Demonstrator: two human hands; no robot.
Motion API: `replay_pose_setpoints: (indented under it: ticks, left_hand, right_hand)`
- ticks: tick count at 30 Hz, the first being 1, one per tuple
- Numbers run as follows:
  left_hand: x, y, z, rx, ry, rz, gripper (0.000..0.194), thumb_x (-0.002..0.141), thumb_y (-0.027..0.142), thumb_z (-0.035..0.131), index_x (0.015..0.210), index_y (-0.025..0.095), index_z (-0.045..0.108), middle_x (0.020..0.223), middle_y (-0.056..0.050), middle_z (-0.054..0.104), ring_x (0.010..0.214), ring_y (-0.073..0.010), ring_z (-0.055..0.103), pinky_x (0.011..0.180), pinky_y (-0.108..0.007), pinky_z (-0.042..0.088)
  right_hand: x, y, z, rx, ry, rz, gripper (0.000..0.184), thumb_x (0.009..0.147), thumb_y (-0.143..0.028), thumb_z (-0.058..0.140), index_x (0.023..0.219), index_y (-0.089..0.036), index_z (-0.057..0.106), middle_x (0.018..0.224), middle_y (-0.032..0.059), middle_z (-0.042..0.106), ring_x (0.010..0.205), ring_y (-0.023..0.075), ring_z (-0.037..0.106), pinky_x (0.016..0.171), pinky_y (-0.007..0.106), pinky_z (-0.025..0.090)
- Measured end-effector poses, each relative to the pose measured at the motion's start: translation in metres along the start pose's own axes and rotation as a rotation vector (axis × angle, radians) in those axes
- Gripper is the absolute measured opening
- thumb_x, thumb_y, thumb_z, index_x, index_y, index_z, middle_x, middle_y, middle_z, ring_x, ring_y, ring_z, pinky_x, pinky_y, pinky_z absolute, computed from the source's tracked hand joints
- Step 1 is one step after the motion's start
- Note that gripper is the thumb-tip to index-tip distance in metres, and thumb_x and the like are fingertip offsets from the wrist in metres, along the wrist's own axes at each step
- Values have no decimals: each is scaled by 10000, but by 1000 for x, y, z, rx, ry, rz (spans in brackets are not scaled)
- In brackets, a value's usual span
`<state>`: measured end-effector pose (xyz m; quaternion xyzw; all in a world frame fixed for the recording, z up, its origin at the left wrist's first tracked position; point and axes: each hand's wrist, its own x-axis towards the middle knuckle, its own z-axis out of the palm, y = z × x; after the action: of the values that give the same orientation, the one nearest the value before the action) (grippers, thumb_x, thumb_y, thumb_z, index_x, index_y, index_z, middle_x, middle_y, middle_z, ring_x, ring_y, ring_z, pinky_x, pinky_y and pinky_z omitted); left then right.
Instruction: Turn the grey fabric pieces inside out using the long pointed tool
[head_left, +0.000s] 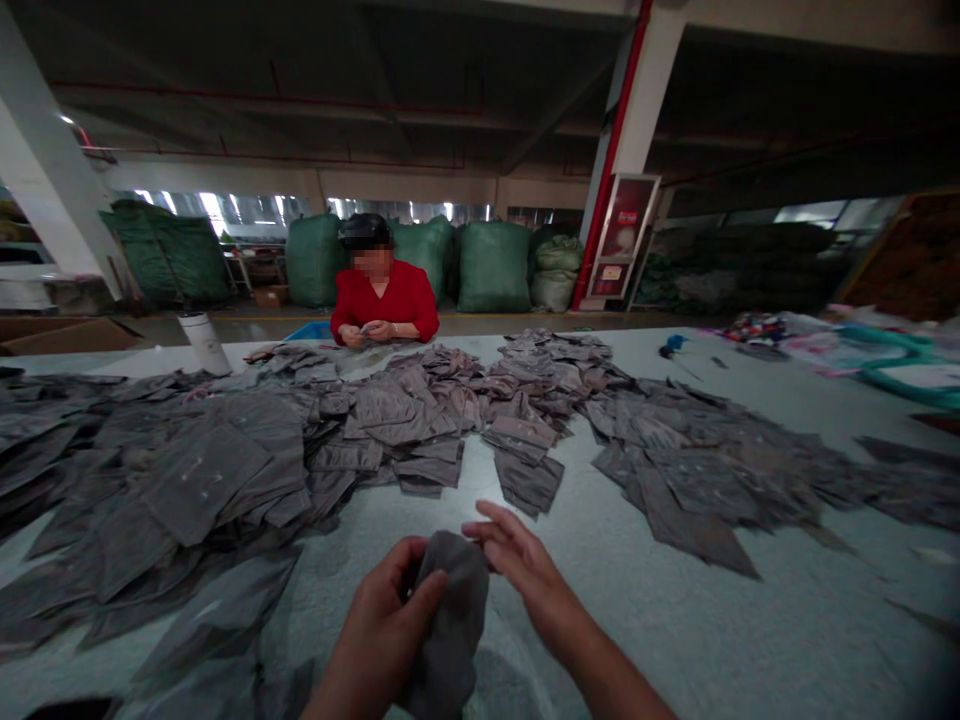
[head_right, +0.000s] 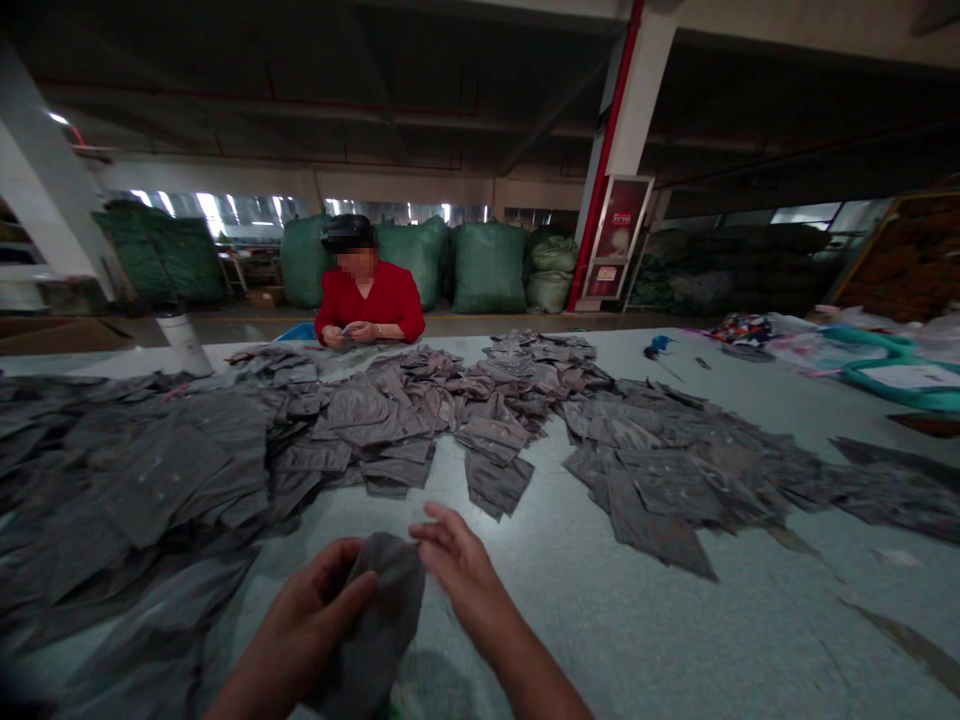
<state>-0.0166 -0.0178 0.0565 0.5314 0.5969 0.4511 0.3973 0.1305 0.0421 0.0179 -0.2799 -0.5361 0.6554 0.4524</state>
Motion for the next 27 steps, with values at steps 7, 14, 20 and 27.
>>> replay_pose_setpoints:
  ticks: [7, 14, 20, 27]
  left_hand:
    - [0, -4, 11, 66, 178, 77, 340, 701, 280, 501, 1013, 159, 559, 1023, -73, 634, 945, -212, 573, 828, -316, 441]
    - [-22, -37, 29, 34, 366, 32, 309, 766, 433, 413, 889, 216, 597, 895, -32, 683, 885, -204, 607, 721, -266, 486]
    - [-21, -47, 29, 99, 394, 18, 345, 780, 450, 372, 909, 217, 592, 922, -31, 684, 881, -198, 615, 723, -262, 490]
    - [-19, -22, -5, 444, 129, 68, 373, 764, 425, 411, 1034, 218, 566, 1044, -63, 639, 967, -204, 578, 804, -279, 446]
  right_hand:
    - [25, 0, 32, -500, 50, -204, 345, 840, -419, 410, 680, -158, 570, 614, -11, 520, 605, 117, 482, 545, 205, 342]
    - [-2, 41, 47, -389, 157, -95, 397, 861, -468, 295, 613, -180, 410, 554, -34, 401, 523, 99, 392, 481, 196, 310]
    - [-3, 37, 43, -539, 164, -119, 406, 856, -458, 317, 576, -183, 420, 530, -27, 416, 500, 100, 397, 470, 205, 286]
    - [-6, 51, 58, -316, 234, -71, 486, 799, -611, 265, 604, -191, 412, 551, -13, 423, 522, 118, 401, 480, 214, 329]
